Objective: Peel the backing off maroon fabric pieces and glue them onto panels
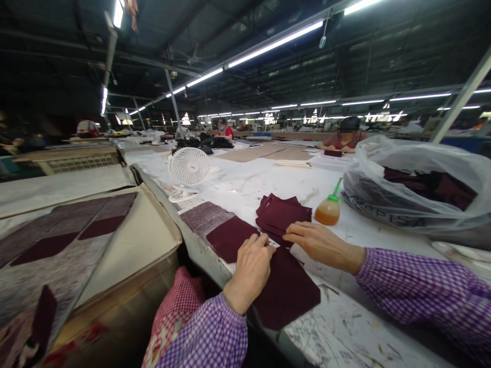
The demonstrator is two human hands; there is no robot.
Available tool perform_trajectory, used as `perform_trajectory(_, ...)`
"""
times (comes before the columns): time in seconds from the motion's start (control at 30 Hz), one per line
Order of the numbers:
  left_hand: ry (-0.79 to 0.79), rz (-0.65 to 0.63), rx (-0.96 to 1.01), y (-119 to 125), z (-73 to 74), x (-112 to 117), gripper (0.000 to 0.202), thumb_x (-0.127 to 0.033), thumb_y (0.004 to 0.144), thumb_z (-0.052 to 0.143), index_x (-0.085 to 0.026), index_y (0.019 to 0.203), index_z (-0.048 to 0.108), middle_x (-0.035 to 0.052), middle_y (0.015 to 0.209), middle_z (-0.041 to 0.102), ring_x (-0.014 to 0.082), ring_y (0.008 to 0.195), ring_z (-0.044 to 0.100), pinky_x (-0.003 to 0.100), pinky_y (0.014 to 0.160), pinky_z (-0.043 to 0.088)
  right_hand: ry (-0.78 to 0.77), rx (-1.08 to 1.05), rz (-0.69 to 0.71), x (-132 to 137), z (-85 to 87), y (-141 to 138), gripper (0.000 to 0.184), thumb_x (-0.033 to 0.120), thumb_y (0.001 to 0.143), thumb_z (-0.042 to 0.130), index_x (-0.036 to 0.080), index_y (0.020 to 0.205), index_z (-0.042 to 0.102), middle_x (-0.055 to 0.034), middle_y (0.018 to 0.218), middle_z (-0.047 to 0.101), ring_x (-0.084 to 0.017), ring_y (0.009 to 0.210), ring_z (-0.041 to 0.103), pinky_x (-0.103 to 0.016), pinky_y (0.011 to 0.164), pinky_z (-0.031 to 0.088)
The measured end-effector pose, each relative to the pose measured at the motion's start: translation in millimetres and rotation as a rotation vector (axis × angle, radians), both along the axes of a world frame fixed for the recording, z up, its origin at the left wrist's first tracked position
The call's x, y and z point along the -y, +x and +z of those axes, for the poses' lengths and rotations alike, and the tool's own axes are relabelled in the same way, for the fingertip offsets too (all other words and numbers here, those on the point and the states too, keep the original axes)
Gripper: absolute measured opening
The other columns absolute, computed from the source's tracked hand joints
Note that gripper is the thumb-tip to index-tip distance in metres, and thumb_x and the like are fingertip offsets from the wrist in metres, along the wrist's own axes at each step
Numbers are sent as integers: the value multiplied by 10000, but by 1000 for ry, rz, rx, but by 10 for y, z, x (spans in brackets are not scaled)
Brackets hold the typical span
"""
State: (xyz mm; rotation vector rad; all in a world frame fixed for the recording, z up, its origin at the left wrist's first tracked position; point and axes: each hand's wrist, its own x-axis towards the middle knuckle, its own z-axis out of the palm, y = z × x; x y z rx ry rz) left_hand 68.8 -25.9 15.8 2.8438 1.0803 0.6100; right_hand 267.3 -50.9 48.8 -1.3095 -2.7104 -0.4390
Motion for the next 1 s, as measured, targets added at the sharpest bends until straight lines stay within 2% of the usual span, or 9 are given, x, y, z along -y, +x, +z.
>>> perform_trajectory(0.13,26,-12,19,-16,-3,-3,309,-171,932,360,-221,963,663,49,918,576,183,837,483,314,757,398,-148,-238,7,64,-63,-122,344,50,869,347,142,1098,587,-98,1059,583,-163,920,552,-282,782,471)
perform_trajectory(0.27,-52,-11,67,-216,-1,-51,231,-183,900,462,-228,865,685,25,838,590,175,819,497,292,735,391,-203,-253,-9,98,-141,-174,343,66,883,322,147,1059,605,-98,1033,579,-173,919,535,-306,792,465)
perform_trajectory(0.4,-103,-8,182,-499,-8,-81,206,-225,889,511,-223,824,706,19,792,599,162,782,496,275,711,386,-222,-235,5,102,-138,-147,357,61,881,318,150,1088,595,-98,1041,569,-173,914,529,-307,800,458)
perform_trajectory(0.5,-95,-9,223,-609,-30,-69,220,-243,898,499,-218,833,707,22,791,600,162,771,487,281,711,377,-222,-176,23,110,-111,-144,394,35,849,343,153,1144,577,-109,1060,557,-186,936,515,-330,823,460)
perform_trajectory(0.63,-59,-9,221,-631,-65,-47,240,-242,913,469,-215,852,700,26,820,598,165,786,478,294,719,363,-227,-85,24,128,-48,-190,511,-12,802,357,189,1236,536,-110,1042,544,-183,927,513,-328,810,468)
perform_trajectory(0.8,-26,-30,199,-651,-78,-36,264,-262,928,436,-219,871,690,30,847,594,167,804,469,299,719,354,-171,94,22,105,49,-327,589,-21,780,386,246,1292,505,-92,920,540,-179,805,519,-281,678,448)
perform_trajectory(1.0,-28,-51,228,-684,-118,-54,258,-277,932,434,-217,886,681,32,864,595,161,802,465,297,713,362,-100,273,43,36,148,-523,646,21,790,413,360,1340,430,-60,847,541,-143,658,507,-231,531,320)
